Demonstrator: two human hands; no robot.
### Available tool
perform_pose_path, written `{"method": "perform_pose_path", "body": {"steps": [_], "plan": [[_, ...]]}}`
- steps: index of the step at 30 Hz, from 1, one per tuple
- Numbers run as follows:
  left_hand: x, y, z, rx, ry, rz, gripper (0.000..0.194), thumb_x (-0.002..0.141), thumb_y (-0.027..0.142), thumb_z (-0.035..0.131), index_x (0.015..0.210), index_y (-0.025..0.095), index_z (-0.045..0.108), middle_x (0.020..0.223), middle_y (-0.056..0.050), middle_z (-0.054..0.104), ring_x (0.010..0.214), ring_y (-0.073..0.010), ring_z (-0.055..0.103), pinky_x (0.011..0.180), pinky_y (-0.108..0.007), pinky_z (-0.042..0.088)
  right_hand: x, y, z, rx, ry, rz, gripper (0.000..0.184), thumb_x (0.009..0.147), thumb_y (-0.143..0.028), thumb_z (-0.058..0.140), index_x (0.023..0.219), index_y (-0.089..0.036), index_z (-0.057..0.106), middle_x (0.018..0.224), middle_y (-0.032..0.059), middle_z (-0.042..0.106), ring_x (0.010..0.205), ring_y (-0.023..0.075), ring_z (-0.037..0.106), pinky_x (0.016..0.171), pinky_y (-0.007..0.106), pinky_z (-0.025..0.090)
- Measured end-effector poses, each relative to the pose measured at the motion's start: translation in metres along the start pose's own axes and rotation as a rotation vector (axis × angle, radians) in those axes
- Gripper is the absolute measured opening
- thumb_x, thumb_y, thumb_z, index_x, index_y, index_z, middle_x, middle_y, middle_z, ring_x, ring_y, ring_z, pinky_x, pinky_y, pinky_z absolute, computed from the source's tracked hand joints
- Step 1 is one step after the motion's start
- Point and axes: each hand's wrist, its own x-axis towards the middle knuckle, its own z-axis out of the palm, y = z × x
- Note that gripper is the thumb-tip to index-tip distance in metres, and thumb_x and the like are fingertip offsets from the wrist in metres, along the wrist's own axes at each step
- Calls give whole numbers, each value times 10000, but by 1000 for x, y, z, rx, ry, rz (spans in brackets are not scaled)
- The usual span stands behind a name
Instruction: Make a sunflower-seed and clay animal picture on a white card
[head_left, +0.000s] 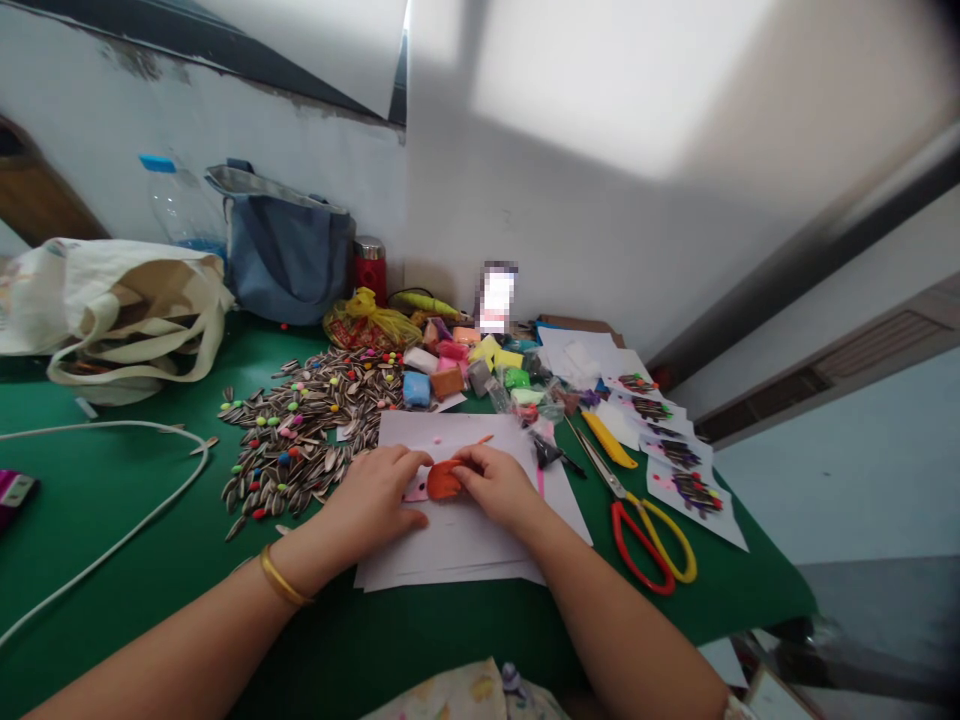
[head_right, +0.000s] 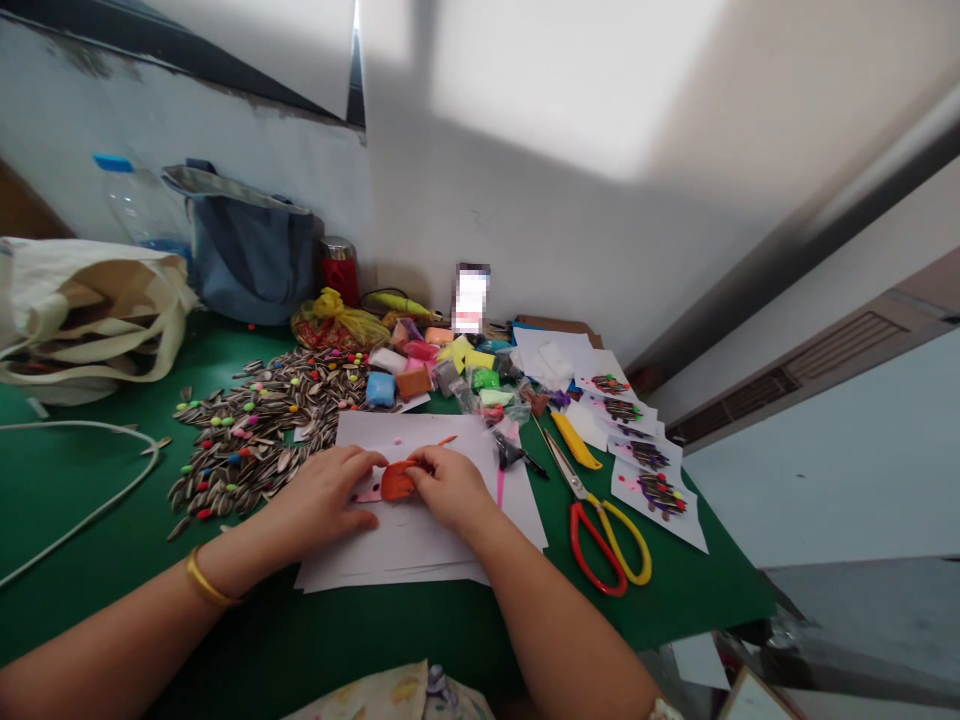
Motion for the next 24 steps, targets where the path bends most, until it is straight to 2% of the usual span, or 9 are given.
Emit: {"method": "perform_pose_path", "body": {"steps": [7, 13, 16, 20, 24], "plan": [[-1, -1, 2, 18, 17, 3, 486, 686, 292, 778, 1125, 212, 588, 1089, -65, 649, 1044, -299, 577, 854, -395, 401, 1, 0, 1, -94, 13, 5, 180, 875, -244, 579, 1014, -256, 693, 988, 14, 732, 896, 195, 651, 793, 301, 471], [-2, -1, 2, 46, 13, 24, 348, 715, 291, 762, 1017, 210, 607, 1043, -55, 634, 999, -283, 567, 829, -384, 390, 1, -4, 1, -167, 23, -5, 153, 882, -253, 586, 992, -251, 691, 965, 17, 732, 864, 189, 650, 754, 288, 455], [-1, -1, 1, 44, -13, 79, 307, 718, 257, 761, 1011, 257, 667, 1045, -43, 621, 994, -271, 561, 835, -382, 375, 0, -5, 2, -178, 27, 1, 143, 879, -255, 595, 980, -249, 696, 950, 20, 735, 844, 186, 650, 726, 280, 451], [-1, 0, -1, 57, -37, 174, 455, 730, 217, 756, 1139, 402, 686, 1036, -26, 604, 989, -256, 553, 839, -380, 354, 0, -7, 2, -178, 22, 17, 150, 875, -257, 599, 987, -252, 699, 963, 16, 738, 846, 189, 653, 732, 286, 459], [-2, -1, 0, 66, -47, 197, 465, 754, 221, 740, 1173, 414, 680, 1032, -31, 597, 997, -252, 547, 867, -388, 350, 1, -6, -1, -135, 6, 18, 160, 880, -271, 597, 997, -252, 705, 965, 18, 740, 854, 189, 655, 753, 292, 471]]}}
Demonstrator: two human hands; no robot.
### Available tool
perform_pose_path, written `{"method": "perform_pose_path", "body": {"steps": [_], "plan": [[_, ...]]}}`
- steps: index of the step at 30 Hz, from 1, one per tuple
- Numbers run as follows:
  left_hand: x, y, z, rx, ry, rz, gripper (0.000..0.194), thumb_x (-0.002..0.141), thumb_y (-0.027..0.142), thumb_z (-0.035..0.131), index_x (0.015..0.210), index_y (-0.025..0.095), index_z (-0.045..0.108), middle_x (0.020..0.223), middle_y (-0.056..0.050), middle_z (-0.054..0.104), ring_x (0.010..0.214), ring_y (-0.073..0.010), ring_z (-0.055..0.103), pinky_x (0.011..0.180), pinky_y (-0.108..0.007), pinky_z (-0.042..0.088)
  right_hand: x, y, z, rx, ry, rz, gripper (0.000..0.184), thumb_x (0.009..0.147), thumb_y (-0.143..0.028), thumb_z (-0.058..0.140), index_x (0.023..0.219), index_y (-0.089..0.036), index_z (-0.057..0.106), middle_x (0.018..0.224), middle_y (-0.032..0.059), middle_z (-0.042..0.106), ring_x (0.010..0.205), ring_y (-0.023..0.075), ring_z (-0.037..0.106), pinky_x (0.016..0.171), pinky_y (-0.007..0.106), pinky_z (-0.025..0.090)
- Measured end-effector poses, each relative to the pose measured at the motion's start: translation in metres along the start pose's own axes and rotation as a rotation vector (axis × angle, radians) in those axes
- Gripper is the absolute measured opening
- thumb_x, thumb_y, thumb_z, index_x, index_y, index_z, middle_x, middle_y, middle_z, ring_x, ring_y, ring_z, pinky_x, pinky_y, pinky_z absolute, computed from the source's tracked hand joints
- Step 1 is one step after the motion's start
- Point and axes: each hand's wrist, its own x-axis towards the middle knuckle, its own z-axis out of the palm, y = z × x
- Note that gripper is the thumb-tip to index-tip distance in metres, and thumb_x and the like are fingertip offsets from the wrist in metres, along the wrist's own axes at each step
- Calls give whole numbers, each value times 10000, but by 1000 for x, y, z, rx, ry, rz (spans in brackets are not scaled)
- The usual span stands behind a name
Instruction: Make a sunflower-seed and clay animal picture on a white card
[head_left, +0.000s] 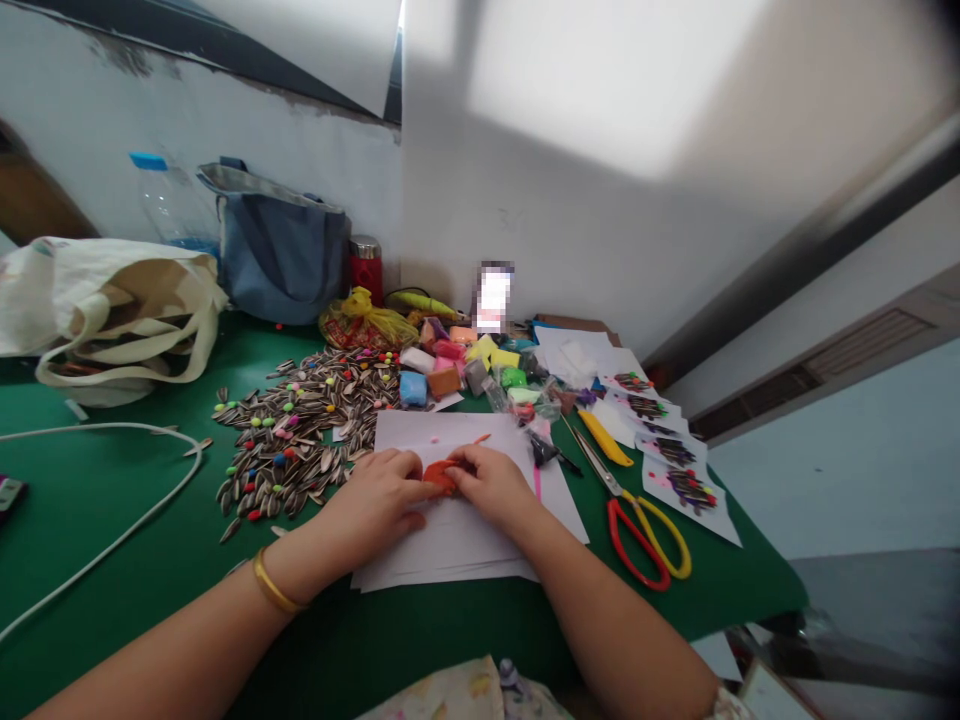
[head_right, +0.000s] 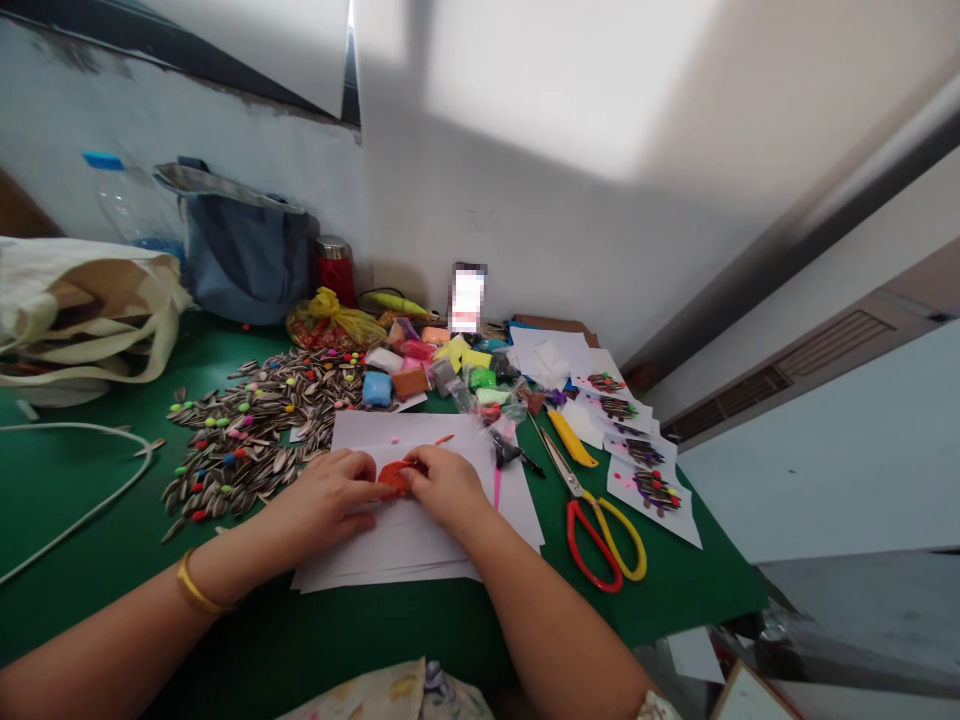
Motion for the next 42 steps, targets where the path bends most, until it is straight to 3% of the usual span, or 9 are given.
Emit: {"method": "perform_pose_path", "body": {"steps": [9, 23, 29, 32, 37, 42], "plan": [[0, -1, 0, 24, -39, 2, 525, 775, 229, 727, 1247, 438, 631, 1037, -41, 590, 993, -262, 548, 876, -396, 364, 6, 16, 0, 177, -8, -4, 206, 837, -181, 598, 1012, -225, 697, 985, 18, 733, 892, 175, 663, 816, 304, 500], [-1, 2, -2, 32, -38, -10, 522, 771, 219, 733, 1234, 443, 641, 1064, -49, 586, 1024, -279, 537, 908, -435, 378, 10, 13, -3, -90, 85, -35, 213, 799, -123, 679, 989, -214, 713, 893, 35, 684, 826, 183, 608, 774, 310, 465], [-3, 4, 0, 35, 16, 48, 562, 780, 190, 714, 1275, 435, 608, 1385, -36, 532, 1264, -337, 447, 1030, -515, 336, 12, 19, -10, -104, 120, -47, 184, 842, -147, 634, 1010, -192, 697, 957, 56, 693, 892, 195, 620, 838, 331, 467], [-2, 3, 4, 37, 8, 87, 606, 816, 159, 655, 1357, 406, 538, 1482, -12, 490, 1342, -328, 403, 1066, -515, 318, 11, 20, -17, -82, 138, -58, 161, 881, -163, 591, 995, -194, 700, 1028, 67, 702, 977, 209, 621, 893, 350, 454], [-2, 2, 8, 37, -1, 79, 558, 842, 177, 639, 1352, 382, 542, 1479, -2, 509, 1350, -319, 421, 1080, -524, 322, 5, 16, -26, -63, 29, -94, 215, 849, -191, 667, 1060, -207, 706, 936, 38, 672, 853, 177, 604, 813, 311, 461], [-2, -1, 10, 44, 21, 109, 523, 839, 198, 665, 1324, 371, 573, 1449, -15, 538, 1335, -315, 443, 1072, -517, 345, 1, 14, -24, -117, -69, -169, 445, 788, -259, 776, 1219, -231, 667, 916, 21, 625, 816, 154, 572, 759, 272, 440]]}}
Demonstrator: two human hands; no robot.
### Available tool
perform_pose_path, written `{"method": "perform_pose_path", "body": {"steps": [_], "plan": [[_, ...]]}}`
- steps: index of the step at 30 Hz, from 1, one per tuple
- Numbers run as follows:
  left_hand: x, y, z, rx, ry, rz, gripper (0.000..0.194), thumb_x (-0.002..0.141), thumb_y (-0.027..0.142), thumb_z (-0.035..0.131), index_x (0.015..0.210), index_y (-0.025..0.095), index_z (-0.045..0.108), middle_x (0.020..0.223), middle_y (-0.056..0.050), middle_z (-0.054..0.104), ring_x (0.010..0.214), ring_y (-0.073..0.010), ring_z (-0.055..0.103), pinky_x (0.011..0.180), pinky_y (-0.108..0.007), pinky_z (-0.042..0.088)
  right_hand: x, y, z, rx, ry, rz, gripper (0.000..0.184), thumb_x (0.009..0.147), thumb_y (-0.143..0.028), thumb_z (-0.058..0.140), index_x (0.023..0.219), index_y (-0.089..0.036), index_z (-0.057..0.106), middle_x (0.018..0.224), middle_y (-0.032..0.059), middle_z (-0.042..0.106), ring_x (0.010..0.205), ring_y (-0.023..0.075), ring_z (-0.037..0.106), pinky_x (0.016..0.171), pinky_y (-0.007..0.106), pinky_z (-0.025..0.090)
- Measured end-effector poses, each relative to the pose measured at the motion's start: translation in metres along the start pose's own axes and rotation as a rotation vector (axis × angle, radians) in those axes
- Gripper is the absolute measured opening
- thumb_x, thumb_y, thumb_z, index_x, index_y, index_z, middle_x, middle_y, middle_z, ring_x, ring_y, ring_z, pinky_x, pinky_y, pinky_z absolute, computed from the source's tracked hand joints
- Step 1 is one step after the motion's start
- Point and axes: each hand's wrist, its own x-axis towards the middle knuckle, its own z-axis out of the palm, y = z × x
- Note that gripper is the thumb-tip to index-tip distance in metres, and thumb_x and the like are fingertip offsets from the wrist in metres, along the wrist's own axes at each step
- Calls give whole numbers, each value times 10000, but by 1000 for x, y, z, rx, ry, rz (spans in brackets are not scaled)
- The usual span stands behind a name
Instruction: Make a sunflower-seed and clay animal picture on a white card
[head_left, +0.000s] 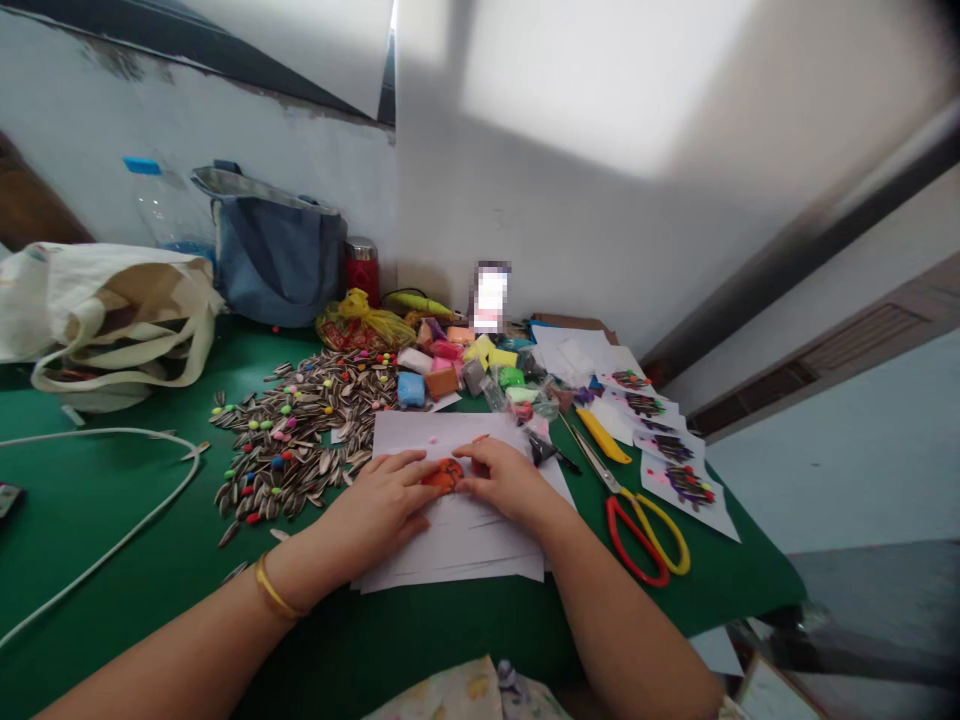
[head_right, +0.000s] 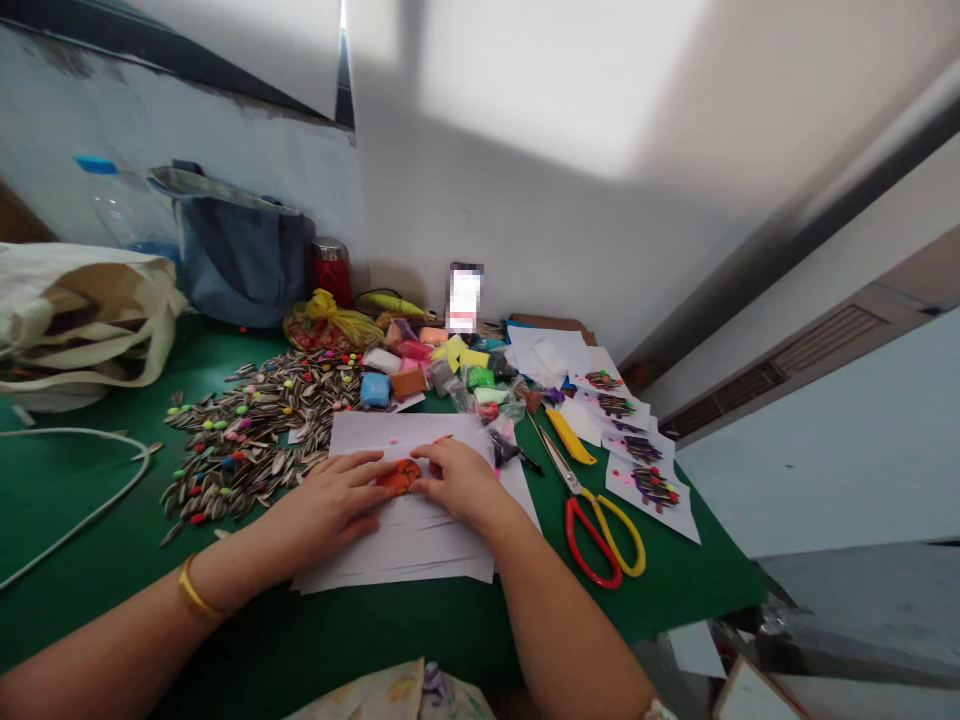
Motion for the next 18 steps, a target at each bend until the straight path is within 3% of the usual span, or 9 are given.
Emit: {"method": "perform_pose_path", "body": {"steps": [6, 10, 14, 18], "plan": [[0, -2, 0, 7, -3, 15, 507, 839, 217, 674, 1317, 357, 578, 1433, -18, 551, 1338, -311, 440, 1072, -516, 355, 0, -3, 0, -144, -30, -16, 409, 798, -260, 769, 1198, -254, 682, 869, 12, 616, 827, 162, 560, 745, 268, 411], [1, -2, -1, 4, -2, 14, 506, 839, 212, 671, 1313, 364, 580, 1438, -12, 547, 1333, -312, 445, 1076, -523, 349, -1, -3, 0, -127, -18, -27, 452, 795, -255, 769, 1234, -249, 662, 902, 18, 629, 846, 167, 570, 775, 274, 428], [0, -2, 0, 2, 10, 21, 524, 843, 208, 666, 1327, 380, 566, 1428, -9, 556, 1317, -312, 458, 1064, -525, 360, 0, -3, 3, -90, 15, -55, 327, 854, -217, 703, 1180, -246, 698, 979, 37, 650, 943, 172, 585, 881, 282, 434], [0, -2, 1, 3, 27, 28, 483, 841, 215, 673, 1294, 364, 597, 1402, -20, 576, 1309, -312, 465, 1066, -525, 362, 3, -4, 5, -139, -1, -35, 288, 867, -261, 707, 1155, -257, 718, 957, 44, 654, 956, 181, 588, 889, 287, 434]]}}
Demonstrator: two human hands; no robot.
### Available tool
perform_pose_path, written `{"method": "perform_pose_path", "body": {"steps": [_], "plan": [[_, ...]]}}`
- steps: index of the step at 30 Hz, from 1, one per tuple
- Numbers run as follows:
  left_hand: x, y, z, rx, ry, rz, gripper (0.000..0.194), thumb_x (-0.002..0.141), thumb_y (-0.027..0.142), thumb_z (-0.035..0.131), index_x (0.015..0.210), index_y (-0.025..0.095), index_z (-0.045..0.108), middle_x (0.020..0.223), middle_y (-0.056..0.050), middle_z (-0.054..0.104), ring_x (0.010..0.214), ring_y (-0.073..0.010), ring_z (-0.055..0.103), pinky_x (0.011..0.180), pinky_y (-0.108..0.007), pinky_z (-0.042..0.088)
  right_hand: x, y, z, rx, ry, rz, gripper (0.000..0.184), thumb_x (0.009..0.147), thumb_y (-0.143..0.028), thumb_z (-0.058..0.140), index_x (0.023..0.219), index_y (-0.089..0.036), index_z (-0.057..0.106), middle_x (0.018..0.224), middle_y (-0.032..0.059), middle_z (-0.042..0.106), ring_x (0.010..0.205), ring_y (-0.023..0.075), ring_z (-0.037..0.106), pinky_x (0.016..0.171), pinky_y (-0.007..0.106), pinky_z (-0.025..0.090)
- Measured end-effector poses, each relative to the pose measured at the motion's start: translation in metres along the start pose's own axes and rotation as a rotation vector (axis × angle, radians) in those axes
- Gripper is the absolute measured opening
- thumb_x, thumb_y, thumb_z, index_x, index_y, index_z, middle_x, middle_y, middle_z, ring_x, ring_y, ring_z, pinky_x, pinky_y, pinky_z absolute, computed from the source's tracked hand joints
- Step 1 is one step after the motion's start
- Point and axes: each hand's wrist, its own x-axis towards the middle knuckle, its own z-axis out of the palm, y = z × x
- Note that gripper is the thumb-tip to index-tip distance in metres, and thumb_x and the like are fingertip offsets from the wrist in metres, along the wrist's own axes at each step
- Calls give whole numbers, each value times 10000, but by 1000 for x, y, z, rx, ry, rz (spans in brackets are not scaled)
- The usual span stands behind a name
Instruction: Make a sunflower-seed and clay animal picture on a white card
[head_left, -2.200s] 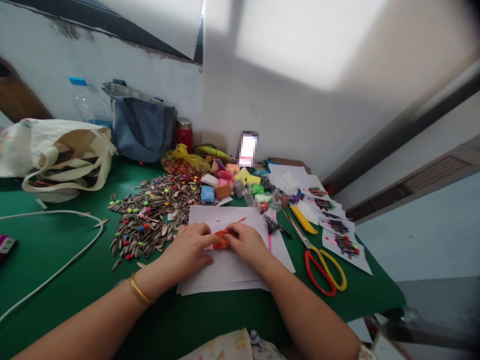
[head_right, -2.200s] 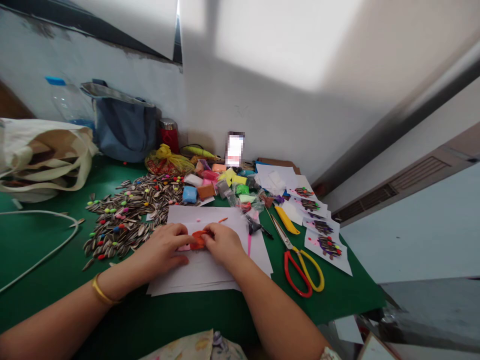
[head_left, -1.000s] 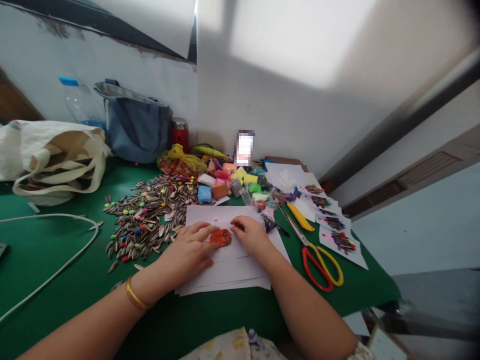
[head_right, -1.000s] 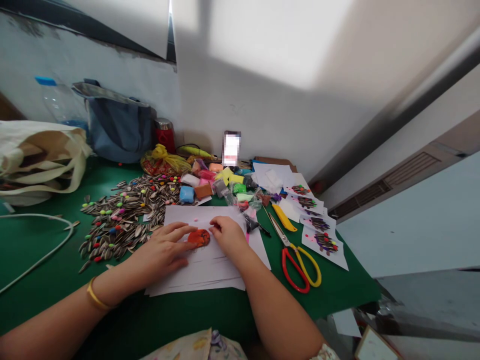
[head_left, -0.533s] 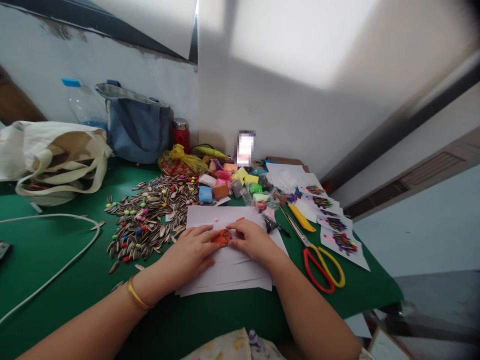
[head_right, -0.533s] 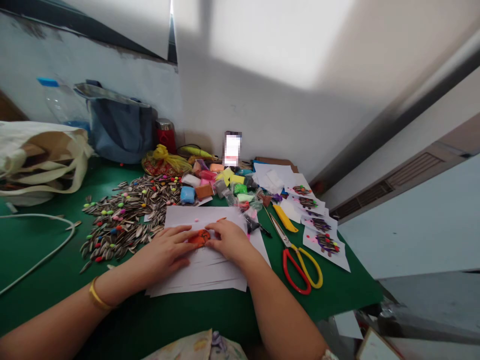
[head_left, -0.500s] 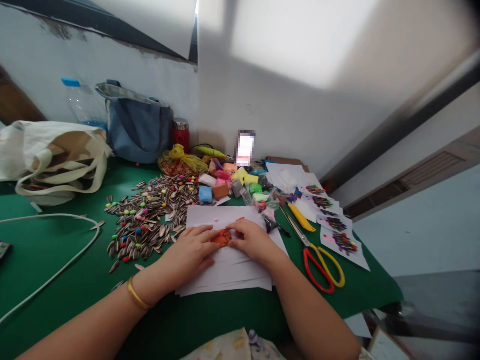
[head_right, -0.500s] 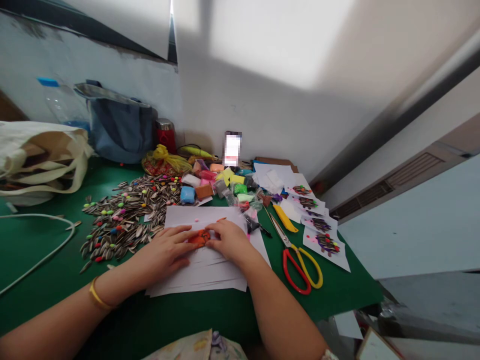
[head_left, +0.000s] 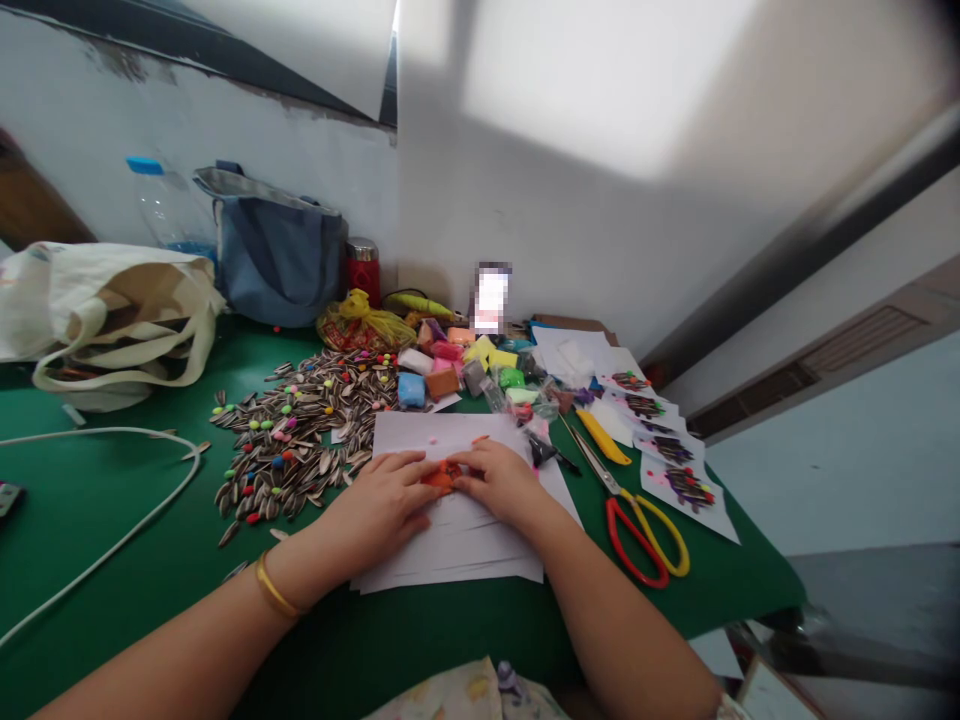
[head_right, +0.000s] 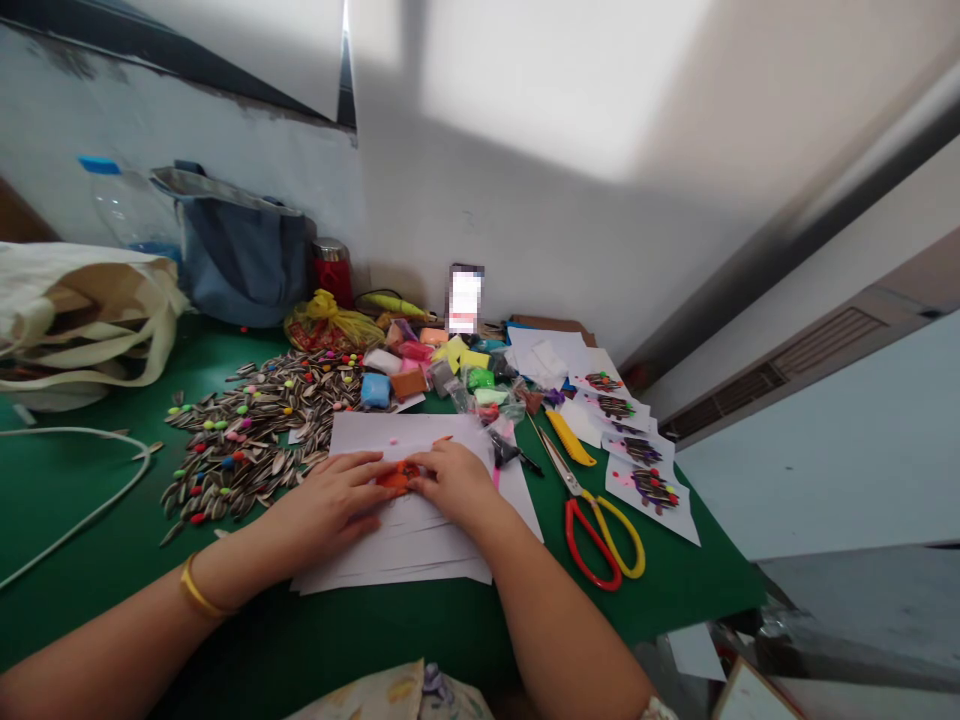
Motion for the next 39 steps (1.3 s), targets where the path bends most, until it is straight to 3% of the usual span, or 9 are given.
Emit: {"method": "perform_pose_path", "body": {"steps": [10, 14, 22, 39], "plan": [[1, 1, 1, -41, 42, -17, 432, 834, 211, 680, 1248, 317, 617, 1357, -39, 595, 1276, -283, 492, 1069, -492, 373, 2, 1, 1, -49, -10, -20, 289, 866, -294, 713, 1154, -271, 714, 881, 28, 638, 908, 176, 588, 851, 277, 436], [3, 5, 1, -57, 53, -19, 533, 819, 209, 693, 1328, 259, 543, 1339, -63, 601, 1252, -265, 498, 1079, -459, 367, 2, 1, 2, -39, 0, -28, 273, 870, -278, 703, 1143, -265, 717, 924, 41, 669, 971, 190, 591, 877, 285, 437], [3, 9, 5, 37, 34, -69, 529, 846, 268, 670, 1357, 324, 546, 1357, -86, 536, 1215, -309, 489, 1064, -511, 378, 0, 1, 3, -40, 11, -39, 329, 930, -279, 606, 1252, -236, 652, 1088, 65, 704, 1062, 201, 588, 956, 319, 421], [3, 6, 8, -21, 72, -54, 496, 831, 249, 682, 1314, 304, 581, 1318, -92, 552, 1196, -299, 501, 1055, -495, 396, 1, -4, 10, -111, 32, -56, 331, 910, -128, 545, 1180, -242, 698, 985, 57, 623, 961, 180, 564, 904, 290, 421]]}}
